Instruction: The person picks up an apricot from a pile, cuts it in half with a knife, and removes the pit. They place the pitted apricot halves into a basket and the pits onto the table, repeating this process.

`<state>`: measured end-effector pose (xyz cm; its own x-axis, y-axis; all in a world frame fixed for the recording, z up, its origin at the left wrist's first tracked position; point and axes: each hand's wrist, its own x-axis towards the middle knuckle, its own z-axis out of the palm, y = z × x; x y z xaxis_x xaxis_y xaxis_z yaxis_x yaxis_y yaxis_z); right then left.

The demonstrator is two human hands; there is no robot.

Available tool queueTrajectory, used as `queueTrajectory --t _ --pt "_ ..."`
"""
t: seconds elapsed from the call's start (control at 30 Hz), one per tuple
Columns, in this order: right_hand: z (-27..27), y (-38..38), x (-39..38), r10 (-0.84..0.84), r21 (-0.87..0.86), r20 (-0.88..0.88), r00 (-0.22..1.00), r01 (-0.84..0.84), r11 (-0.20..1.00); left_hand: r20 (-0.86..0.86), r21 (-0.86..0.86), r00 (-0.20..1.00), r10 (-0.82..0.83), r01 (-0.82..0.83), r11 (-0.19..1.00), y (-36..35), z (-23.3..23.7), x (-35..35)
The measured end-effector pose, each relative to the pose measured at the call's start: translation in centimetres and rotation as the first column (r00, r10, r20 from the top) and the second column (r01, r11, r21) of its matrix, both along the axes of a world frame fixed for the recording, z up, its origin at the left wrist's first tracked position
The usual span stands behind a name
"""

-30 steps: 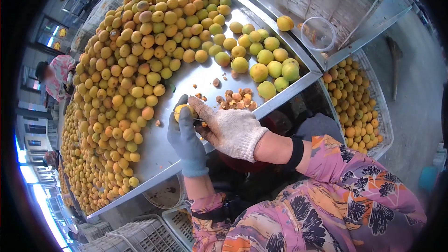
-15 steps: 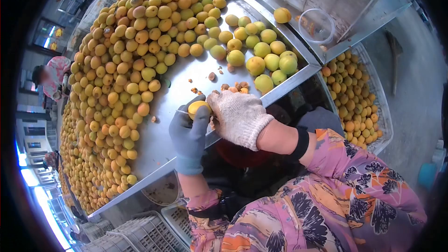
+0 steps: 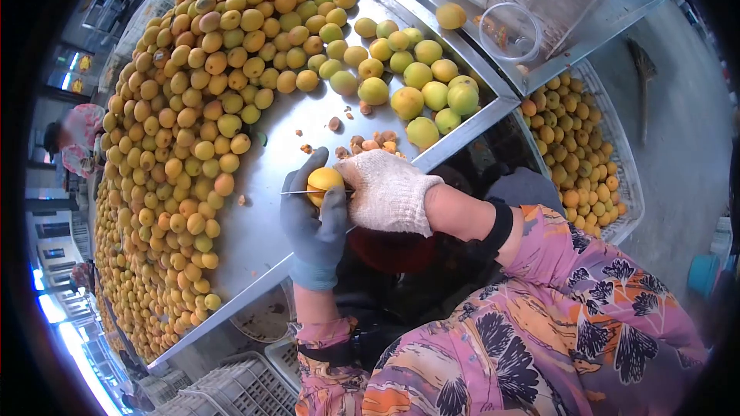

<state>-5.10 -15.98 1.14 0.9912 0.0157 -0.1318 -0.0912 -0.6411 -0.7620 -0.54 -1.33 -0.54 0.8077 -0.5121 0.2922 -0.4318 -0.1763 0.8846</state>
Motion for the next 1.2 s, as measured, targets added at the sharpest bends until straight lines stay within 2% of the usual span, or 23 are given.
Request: queueTrajectory --t 0.17,0.23,0.3,0.37,0.4,0.43,0.47,0.5,0.53,0.6,0.67,0.73,0.8,0.83,0.87,0.9,0.93,1.0,1.03,1.07,1.13,1.17,1.2 --pt "-0.1 -0.4 0.4 0.009 -0.004 0.022 1.0 -0.008 1.0 -0.114 -0.138 0.993 -0.041 0.025 0.99 -0.6 0.2 -0.6" --pt "0.0 -0.9 0.7 0.05 0.142 -0.017 0.999 -0.047 0.989 -0.106 -0.168 0.993 -0.058 0.04 0.985 -0.4 -0.2 -0.3" --pt "0.0 -1.0 0.8 0.052 0.12 -0.031 0.998 -0.048 0.992 -0.095 -0.2 0.993 -0.073 0.053 0.978 -0.3 -0.3 0.1" --pt "0.4 -0.9 0.8 0.059 0.103 -0.04 0.997 -0.055 0.993 -0.335 -0.299 0.933 -0.128 0.023 0.954 -0.1 0.0 0.5" --pt "1.0 -0.9 0.5 0.015 -0.003 -0.029 0.999 -0.015 1.0 -0.333 -0.295 0.935 -0.123 0.02 0.955 0.0 0.0 0.5" --pt "1.7 -0.9 0.2 -0.029 -0.108 -0.014 0.999 0.027 0.994 -0.304 -0.225 0.949 -0.082 0.012 0.974 0.0 0.1 0.4" --pt "2.3 -1.0 0.1 -0.027 -0.105 -0.013 1.0 0.026 0.994 -0.273 -0.155 0.961 -0.044 0.002 0.988 0.1 0.1 0.4" --pt "2.9 -1.0 -0.1 -0.097 -0.096 -0.044 0.994 0.092 0.991 0.16 0.107 0.985 -0.06 0.043 0.993 0.8 -0.8 1.2" --pt "3.5 -1.1 -0.2 -0.165 -0.09 -0.075 0.983 0.159 0.983 0.159 0.109 0.985 -0.059 0.042 0.993 1.1 -1.2 1.2" --pt "3.7 -0.9 -0.1 -0.148 -0.041 -0.143 0.979 0.144 0.989 0.127 0.106 0.991 -0.046 0.033 0.994 1.1 -0.8 1.1" --pt "1.8 -0.3 0.0 -0.098 0.077 0.142 0.985 0.087 0.993 0.172 0.07 0.984 -0.04 0.029 0.997 1.4 -2.1 1.1" --pt "1.1 -0.4 0.0 -0.069 0.133 0.163 0.984 0.047 0.99 0.216 0.034 0.976 -0.036 0.03 0.999 1.6 -3.1 1.1" --pt "1.1 -0.3 -0.1 -0.041 0.184 0.186 0.982 0.006 0.983 -0.022 0.007 0.999 0.032 -0.032 0.999 0.6 -2.2 0.9" --pt "1.2 0.0 -0.3 -0.049 0.201 0.203 0.978 0.008 0.98 -0.021 0.006 0.999 0.032 -0.032 0.999 0.2 -1.9 1.1" --pt "1.2 0.4 -0.5 -0.055 0.218 0.222 0.974 0.006 0.976 -0.415 -0.328 0.908 -0.053 -0.096 0.94 -0.1 -1.6 1.4" --pt "1.2 1.0 -1.0 -0.089 0.097 0.323 0.942 0.061 0.993 -0.686 -0.57 0.679 -0.261 -0.279 0.773 -0.3 -1.2 1.5" --pt "1.4 1.2 -1.2 -0.087 0.099 0.325 0.942 0.058 0.993 -0.686 -0.569 0.681 -0.257 -0.28 0.773 -0.5 -0.7 1.1" --pt "2.3 1.3 -1.6 0.059 -0.09 0.095 0.994 -0.051 0.995 -0.699 -0.514 0.695 -0.167 -0.326 0.794 -1.2 0.2 -0.2" --pt "2.8 1.0 -1.4 0.127 -0.07 0.011 0.992 -0.126 0.99 -0.656 -0.436 0.751 -0.073 -0.298 0.849 -1.2 0.4 -0.5" --pt "2.2 0.8 -1.3 0.127 -0.072 0.009 0.992 -0.126 0.989 -0.657 -0.437 0.75 -0.074 -0.299 0.848 -1.0 0.0 -0.3" --pt "0.5 0.9 -0.9 0.045 0.255 0.368 0.929 -0.148 0.955 -0.619 -0.404 0.785 -0.014 -0.303 0.863 -0.4 -0.9 0.5" --pt "1.2 0.7 -0.6 0.001 0.432 0.221 0.975 -0.099 0.896 -0.768 -0.478 0.63 -0.111 -0.45 0.754 -1.6 1.3 0.0" --pt "3.0 -0.2 -0.7 -0.062 0.533 0.259 0.964 -0.089 0.841 -0.768 -0.478 0.631 -0.108 -0.453 0.753 -0.9 0.7 0.4"
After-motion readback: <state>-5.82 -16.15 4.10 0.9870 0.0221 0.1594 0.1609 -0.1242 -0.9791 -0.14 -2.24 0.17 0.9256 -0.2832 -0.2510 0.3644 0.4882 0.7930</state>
